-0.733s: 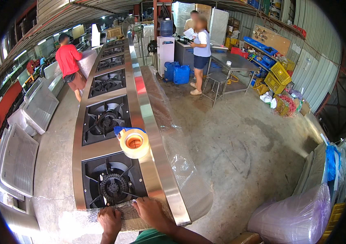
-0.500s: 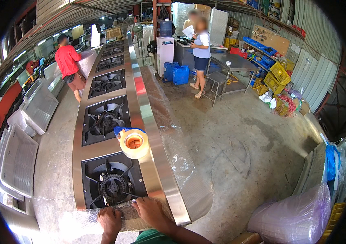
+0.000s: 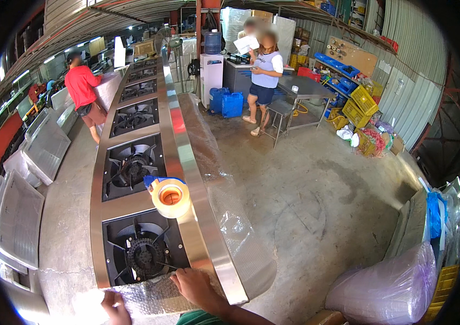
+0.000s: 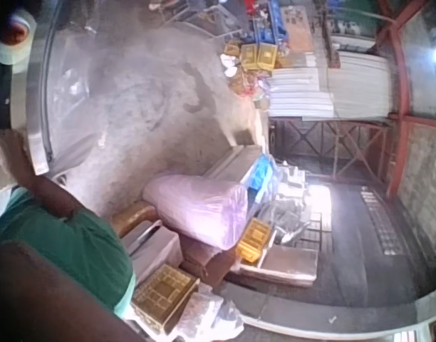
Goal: The person wraps a long stainless steel gas stove with bubble wrap and secures it using packing tape. They unroll the bubble wrap, cover the stove surface, and apply tape to hold the wrap in place.
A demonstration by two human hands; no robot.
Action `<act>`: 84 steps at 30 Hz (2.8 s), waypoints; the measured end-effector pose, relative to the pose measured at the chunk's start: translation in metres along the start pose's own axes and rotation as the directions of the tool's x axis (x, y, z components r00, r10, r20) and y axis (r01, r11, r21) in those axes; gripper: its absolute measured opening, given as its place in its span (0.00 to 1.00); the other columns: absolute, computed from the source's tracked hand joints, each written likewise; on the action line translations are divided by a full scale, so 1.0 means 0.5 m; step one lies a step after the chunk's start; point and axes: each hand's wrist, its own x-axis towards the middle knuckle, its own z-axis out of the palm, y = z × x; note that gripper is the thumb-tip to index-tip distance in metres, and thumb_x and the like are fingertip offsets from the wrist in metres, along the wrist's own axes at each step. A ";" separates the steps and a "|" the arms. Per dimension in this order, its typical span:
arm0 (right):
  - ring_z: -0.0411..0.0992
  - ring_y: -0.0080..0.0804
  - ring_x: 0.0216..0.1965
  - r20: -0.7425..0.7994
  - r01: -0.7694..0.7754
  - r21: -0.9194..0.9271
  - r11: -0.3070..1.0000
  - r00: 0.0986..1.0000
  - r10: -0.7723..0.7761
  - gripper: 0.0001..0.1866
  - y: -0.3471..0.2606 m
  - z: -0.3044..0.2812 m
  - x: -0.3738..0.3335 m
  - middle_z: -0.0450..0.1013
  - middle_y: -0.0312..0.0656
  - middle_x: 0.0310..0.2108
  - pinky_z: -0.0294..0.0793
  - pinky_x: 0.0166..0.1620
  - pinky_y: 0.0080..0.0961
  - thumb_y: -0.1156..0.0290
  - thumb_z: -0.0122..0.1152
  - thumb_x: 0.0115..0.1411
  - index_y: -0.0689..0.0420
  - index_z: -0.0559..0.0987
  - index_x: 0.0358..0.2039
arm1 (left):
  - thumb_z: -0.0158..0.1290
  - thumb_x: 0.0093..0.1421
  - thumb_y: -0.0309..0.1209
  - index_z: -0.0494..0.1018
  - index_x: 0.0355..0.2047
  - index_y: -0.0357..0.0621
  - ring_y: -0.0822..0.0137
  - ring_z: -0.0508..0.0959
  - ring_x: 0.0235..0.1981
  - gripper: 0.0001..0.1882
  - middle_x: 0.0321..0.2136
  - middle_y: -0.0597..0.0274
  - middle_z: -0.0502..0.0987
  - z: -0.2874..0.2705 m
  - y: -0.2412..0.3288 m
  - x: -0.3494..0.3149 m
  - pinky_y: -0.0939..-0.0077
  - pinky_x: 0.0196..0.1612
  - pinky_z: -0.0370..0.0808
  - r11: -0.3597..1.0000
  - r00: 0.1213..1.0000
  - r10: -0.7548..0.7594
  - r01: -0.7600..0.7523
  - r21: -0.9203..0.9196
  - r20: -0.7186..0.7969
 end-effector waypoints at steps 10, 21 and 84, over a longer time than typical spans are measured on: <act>0.76 0.49 0.23 0.015 -0.003 -0.024 1.000 1.000 0.004 0.17 -0.005 -0.020 0.004 0.75 0.47 0.21 0.74 0.25 0.46 0.58 0.59 0.67 0.57 0.76 0.27 | 0.58 0.64 0.33 0.63 0.19 0.35 0.66 0.64 0.21 0.21 0.17 0.57 0.63 0.009 0.173 -0.019 0.64 0.26 0.61 0.996 0.945 -0.045 0.018 0.086 0.323; 0.77 0.51 0.24 -0.019 0.001 -0.006 1.000 1.000 -0.001 0.17 0.009 -0.001 -0.001 0.76 0.48 0.21 0.74 0.28 0.47 0.58 0.59 0.67 0.58 0.76 0.27 | 0.64 0.57 0.38 0.67 0.18 0.42 0.48 0.73 0.26 0.20 0.19 0.53 0.71 0.124 0.202 -0.031 0.51 0.33 0.68 0.879 0.898 0.071 -0.262 0.398 0.433; 0.75 0.49 0.35 -0.283 -0.009 0.120 0.993 0.958 0.043 0.10 -0.027 -0.043 -0.024 0.74 0.50 0.36 0.76 0.38 0.39 0.68 0.61 0.67 0.62 0.79 0.42 | 0.59 0.61 0.39 0.74 0.50 0.39 0.41 0.68 0.55 0.21 0.50 0.41 0.72 -0.057 0.106 0.068 0.47 0.56 0.64 0.966 0.901 0.203 -0.247 0.070 0.384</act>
